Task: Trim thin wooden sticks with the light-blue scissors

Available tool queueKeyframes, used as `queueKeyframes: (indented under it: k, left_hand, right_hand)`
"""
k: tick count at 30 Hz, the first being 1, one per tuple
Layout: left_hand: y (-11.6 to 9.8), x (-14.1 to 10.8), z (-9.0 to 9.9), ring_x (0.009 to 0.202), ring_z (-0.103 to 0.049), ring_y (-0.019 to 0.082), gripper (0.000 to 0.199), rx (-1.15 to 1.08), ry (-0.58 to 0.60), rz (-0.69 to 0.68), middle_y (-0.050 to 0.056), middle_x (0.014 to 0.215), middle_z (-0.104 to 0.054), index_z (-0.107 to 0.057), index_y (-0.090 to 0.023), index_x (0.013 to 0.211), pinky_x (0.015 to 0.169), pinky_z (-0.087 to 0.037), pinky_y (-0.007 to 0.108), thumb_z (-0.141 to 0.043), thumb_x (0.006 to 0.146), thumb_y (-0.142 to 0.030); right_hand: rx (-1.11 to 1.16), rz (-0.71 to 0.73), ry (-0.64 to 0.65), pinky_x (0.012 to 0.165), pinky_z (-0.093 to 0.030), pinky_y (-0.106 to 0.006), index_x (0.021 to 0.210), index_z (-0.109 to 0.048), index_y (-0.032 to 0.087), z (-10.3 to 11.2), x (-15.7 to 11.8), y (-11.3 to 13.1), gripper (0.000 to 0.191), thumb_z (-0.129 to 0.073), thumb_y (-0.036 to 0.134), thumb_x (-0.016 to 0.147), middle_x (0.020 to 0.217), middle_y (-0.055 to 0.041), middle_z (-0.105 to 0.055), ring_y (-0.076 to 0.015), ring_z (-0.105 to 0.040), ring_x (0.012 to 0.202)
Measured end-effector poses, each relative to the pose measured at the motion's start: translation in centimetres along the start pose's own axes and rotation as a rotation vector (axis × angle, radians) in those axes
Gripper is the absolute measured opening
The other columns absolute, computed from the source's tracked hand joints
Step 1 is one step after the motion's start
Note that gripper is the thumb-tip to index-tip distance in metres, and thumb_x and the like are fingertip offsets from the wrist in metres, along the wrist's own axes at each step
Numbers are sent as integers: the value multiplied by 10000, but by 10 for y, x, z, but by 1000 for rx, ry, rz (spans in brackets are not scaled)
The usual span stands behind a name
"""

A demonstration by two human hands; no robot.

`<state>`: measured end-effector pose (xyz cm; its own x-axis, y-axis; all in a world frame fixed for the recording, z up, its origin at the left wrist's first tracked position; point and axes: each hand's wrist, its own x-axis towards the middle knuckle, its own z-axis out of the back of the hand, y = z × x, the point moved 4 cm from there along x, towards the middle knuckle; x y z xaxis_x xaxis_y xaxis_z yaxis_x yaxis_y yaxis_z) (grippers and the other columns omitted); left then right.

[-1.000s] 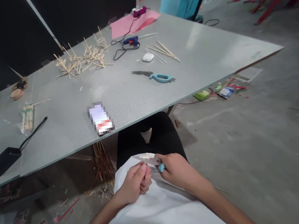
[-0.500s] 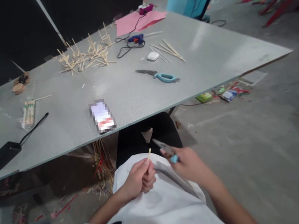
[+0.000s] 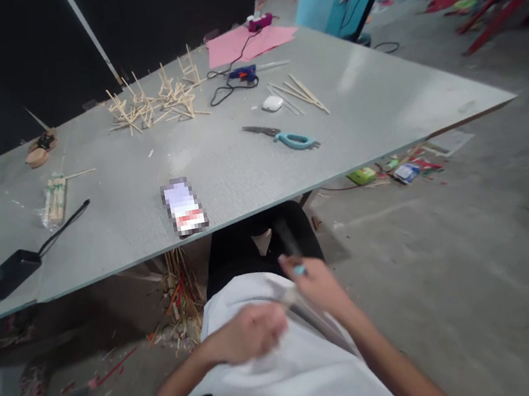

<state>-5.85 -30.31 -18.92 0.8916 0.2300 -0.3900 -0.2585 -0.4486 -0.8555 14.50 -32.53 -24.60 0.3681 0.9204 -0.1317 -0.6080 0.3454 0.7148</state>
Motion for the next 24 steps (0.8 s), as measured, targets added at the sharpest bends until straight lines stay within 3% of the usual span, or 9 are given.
queueKeyframes:
  k: [2, 6, 10, 13, 16, 18, 19, 22, 24]
  left_hand:
    - [-4, -5, -4, 500, -346, 63, 500, 101, 63, -9, -38, 586, -423, -513, -156, 794, 453, -254, 208, -511, 976, -622]
    - [3, 3, 6, 458, -169, 64, 468, -240, -109, -64, -92, 539, -239, -429, -195, 794, 413, -122, 210, -499, 977, -619]
    - [12, 17, 17, 455, -147, 66, 456, -289, -288, -151, -99, 565, -234, -371, -222, 814, 410, -112, 208, -619, 911, -592]
    - [3, 13, 34, 470, -194, 67, 415, 95, -533, -232, -93, 575, -270, -440, -213, 866, 448, -153, 211, -623, 914, -583]
    - [-26, -10, 64, 496, -272, 66, 321, 658, -991, -399, -90, 582, -298, -528, -199, 939, 512, -257, 204, -665, 913, -488]
    - [-51, -30, 86, 517, -361, 67, 349, 932, -1316, -500, -90, 599, -373, -559, -197, 1056, 573, -342, 202, -723, 874, -446]
    - [-63, -38, 97, 507, -372, 66, 372, 1023, -1413, -533, -94, 595, -392, -565, -193, 1087, 580, -351, 205, -734, 866, -440]
    - [-105, -60, 129, 466, -336, 72, 232, 1080, -1459, -682, -100, 546, -321, -577, -181, 989, 556, -346, 217, -642, 938, -398]
    - [-141, -76, 142, 464, -360, 83, 251, 1112, -1528, -796, -68, 549, -374, -585, -182, 874, 518, -312, 236, -566, 982, -408]
  right_hand:
    - [57, -163, -193, 571, -318, -297, 599, -467, 232, 20, 13, -26, 487, -382, 562, 946, 547, -45, -529, -182, -476, 570]
    - [104, -100, -258, 601, -359, -293, 630, -459, 236, 40, 16, -40, 531, -403, 679, 918, 558, -6, -475, -166, -436, 598]
    - [285, -20, -149, 543, -307, -270, 602, -386, 234, 13, -2, -22, 577, -471, 728, 889, 547, 35, -375, -122, -345, 555]
    - [407, -13, -48, 535, -301, -268, 614, -385, 232, -15, -8, -10, 591, -479, 752, 878, 569, 36, -366, -120, -341, 566]
    - [446, 19, 4, 543, -298, -268, 618, -368, 234, -26, -7, -6, 579, -482, 730, 893, 582, 41, -343, -122, -337, 584]
    - [425, 48, -39, 550, -287, -264, 629, -348, 235, -22, -4, -3, 549, -482, 678, 924, 588, 46, -331, -119, -326, 592]
    - [402, 72, -62, 552, -281, -263, 636, -350, 234, -18, -2, 1, 528, -486, 647, 937, 587, 48, -333, -117, -322, 590]
    - [336, 203, -60, 556, -282, -262, 681, -423, 231, -4, 15, 28, 439, -512, 564, 953, 570, 57, -378, -111, -337, 557]
    - [317, 306, -11, 565, -303, -262, 733, -495, 229, 2, 35, 55, 371, -534, 529, 947, 567, 57, -431, -112, -378, 537]
